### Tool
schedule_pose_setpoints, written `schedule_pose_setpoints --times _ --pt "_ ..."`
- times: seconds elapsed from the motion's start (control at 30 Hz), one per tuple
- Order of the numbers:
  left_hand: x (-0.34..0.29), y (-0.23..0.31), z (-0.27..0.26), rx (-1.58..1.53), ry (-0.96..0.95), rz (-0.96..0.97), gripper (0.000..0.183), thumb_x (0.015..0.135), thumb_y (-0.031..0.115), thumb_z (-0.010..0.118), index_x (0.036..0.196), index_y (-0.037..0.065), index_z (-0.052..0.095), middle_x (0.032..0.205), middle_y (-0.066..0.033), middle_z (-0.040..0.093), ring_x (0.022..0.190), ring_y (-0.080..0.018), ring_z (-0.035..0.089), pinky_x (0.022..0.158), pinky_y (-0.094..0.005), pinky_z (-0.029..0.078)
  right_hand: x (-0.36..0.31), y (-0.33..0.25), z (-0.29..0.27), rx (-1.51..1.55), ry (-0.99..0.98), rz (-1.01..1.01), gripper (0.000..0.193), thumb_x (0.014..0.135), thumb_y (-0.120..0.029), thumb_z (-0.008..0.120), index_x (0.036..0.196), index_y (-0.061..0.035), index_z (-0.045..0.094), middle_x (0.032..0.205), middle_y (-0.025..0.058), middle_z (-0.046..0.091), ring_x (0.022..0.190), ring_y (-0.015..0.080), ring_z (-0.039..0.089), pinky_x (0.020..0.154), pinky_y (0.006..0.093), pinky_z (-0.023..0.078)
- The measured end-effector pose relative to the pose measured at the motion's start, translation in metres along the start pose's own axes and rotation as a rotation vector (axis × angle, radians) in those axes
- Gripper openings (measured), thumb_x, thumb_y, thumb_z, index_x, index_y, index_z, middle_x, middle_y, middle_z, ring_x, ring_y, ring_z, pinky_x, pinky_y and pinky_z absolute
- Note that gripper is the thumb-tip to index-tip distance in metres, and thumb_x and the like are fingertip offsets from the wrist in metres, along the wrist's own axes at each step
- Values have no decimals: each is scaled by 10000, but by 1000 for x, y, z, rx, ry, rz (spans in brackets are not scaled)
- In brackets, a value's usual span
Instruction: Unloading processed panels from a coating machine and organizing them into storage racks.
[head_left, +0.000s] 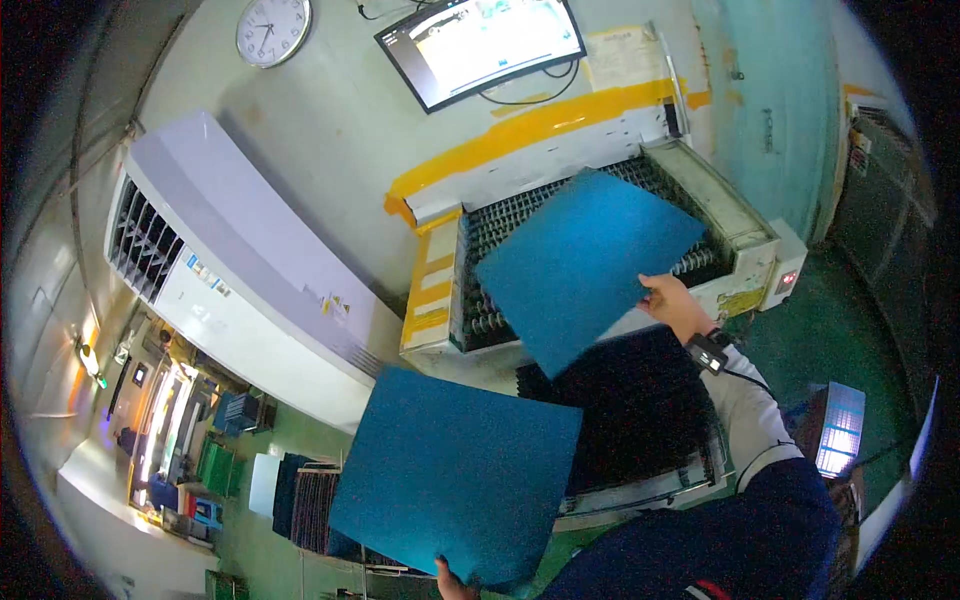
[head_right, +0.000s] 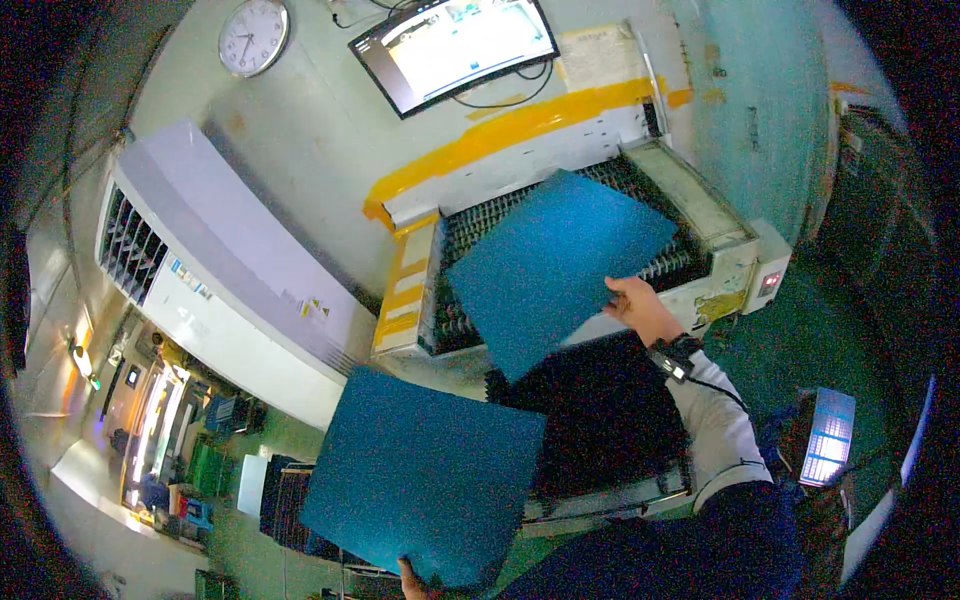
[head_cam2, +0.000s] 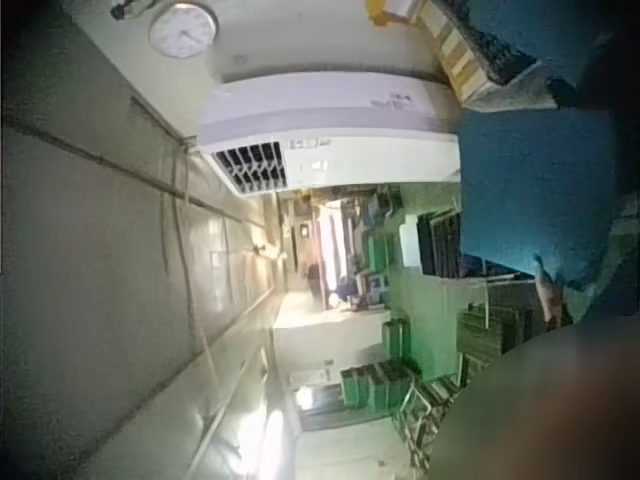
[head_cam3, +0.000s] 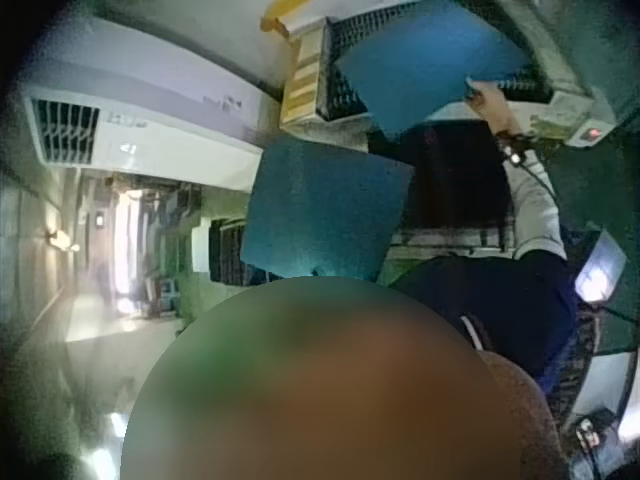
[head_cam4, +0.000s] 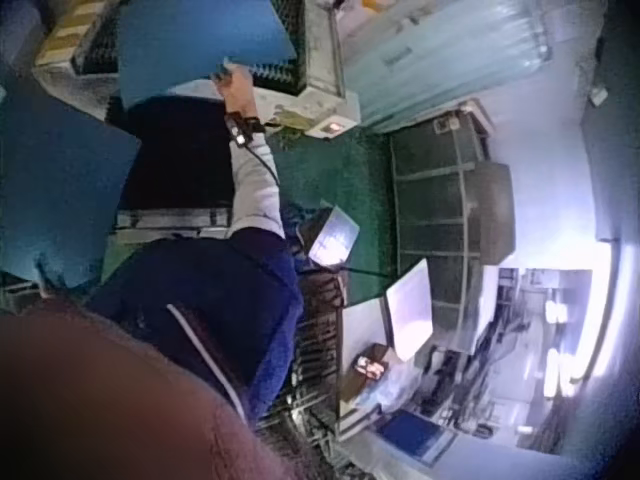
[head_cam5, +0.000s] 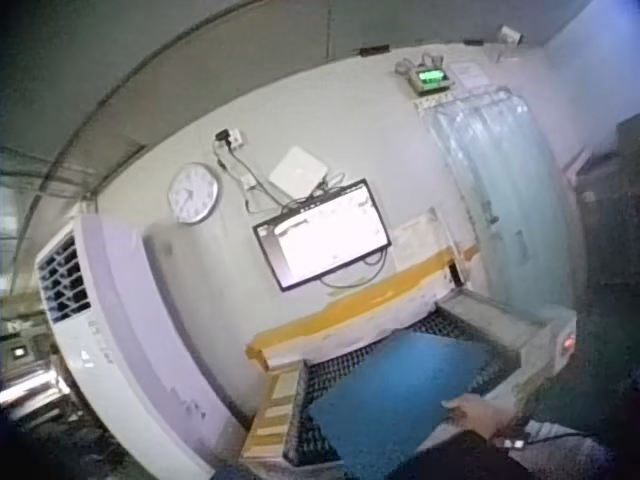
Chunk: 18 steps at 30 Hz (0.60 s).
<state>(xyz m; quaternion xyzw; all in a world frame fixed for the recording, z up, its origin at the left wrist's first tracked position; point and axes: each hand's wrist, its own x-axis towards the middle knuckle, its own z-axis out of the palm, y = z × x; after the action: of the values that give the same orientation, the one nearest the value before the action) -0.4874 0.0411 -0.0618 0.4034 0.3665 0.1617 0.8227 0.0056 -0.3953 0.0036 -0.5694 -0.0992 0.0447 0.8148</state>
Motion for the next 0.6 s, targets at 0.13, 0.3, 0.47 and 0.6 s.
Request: schedule_pose_setpoints --times 0.13,0.3,0.47,0.6 --pt "-27 1 12 305 70 95 488 896 187 479 1347 37 369 1297 -129 431 1129 -252 437 914 -373 365 75 56 -28 229 137 41 89 828 -58 642 848 -42 557 855 68 566 812 199 549 786 400 500" --pt "-66 -1 40 544 176 182 607 869 0 420 1453 28 256 1436 -166 350 1253 -296 395 1045 -397 329 138 58 -33 545 101 289 199 882 -210 606 901 -23 540 889 108 573 823 232 557 842 363 520" --pt "-73 -4 64 532 228 246 641 836 -58 394 1455 24 249 1429 -162 361 1235 -292 408 1046 -395 327 130 13 17 -84 -97 370 377 922 -344 538 947 29 589 991 161 648 797 216 642 706 301 534" --pt "-65 -7 82 372 181 214 666 817 -90 395 1456 22 246 1427 -158 365 1229 -290 412 1048 -396 322 152 18 31 -1133 91 -1 401 882 -388 568 1027 -19 626 1155 192 594 1038 294 568 829 429 479"
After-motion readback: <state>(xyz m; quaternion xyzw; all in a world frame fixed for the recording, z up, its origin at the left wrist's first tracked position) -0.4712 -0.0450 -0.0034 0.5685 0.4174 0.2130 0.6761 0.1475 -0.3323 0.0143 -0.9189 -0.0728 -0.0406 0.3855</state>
